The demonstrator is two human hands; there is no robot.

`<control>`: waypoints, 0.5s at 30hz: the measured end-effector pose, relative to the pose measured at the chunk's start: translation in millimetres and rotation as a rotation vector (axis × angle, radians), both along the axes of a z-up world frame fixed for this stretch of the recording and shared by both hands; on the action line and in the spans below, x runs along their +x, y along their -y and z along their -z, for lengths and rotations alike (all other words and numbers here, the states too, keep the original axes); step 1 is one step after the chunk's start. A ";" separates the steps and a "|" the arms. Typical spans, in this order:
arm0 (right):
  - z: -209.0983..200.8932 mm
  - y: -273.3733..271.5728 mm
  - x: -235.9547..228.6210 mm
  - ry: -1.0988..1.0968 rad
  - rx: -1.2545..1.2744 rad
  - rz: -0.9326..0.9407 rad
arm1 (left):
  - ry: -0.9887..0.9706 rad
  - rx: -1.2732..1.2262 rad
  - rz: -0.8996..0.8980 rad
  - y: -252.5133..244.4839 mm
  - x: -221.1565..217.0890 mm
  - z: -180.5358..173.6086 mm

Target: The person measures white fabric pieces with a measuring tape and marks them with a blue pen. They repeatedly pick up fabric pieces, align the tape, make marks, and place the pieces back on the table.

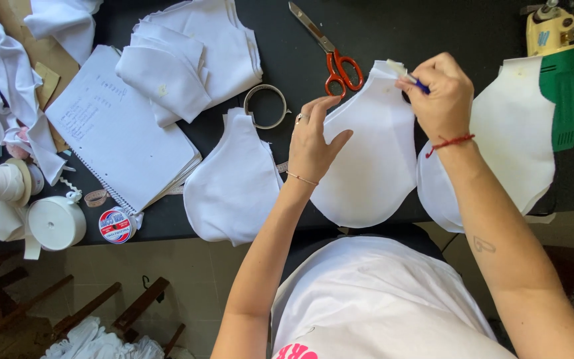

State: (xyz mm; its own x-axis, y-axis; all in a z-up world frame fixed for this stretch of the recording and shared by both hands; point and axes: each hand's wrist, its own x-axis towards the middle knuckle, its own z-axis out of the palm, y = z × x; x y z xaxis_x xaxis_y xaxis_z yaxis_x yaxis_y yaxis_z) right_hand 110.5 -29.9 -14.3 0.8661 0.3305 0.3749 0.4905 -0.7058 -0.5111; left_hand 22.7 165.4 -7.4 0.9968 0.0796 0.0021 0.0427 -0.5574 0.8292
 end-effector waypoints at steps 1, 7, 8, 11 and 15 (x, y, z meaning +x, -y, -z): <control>-8.6 1.1 -7.0 0.052 0.019 -0.022 | 0.013 0.084 0.038 4.2 6.6 5.1; 0.6 24.1 -26.3 0.084 0.128 -0.010 | -0.086 0.146 0.109 24.2 25.7 -2.1; 1.3 24.7 -27.8 0.073 0.171 -0.044 | -0.111 0.197 0.127 23.8 26.5 1.7; -51.7 16.8 -42.5 -0.064 0.377 -0.021 | -0.164 0.321 0.243 18.4 22.9 42.3; -89.2 65.6 -81.8 -0.306 0.552 0.086 | -0.304 0.045 0.420 27.6 6.6 -23.6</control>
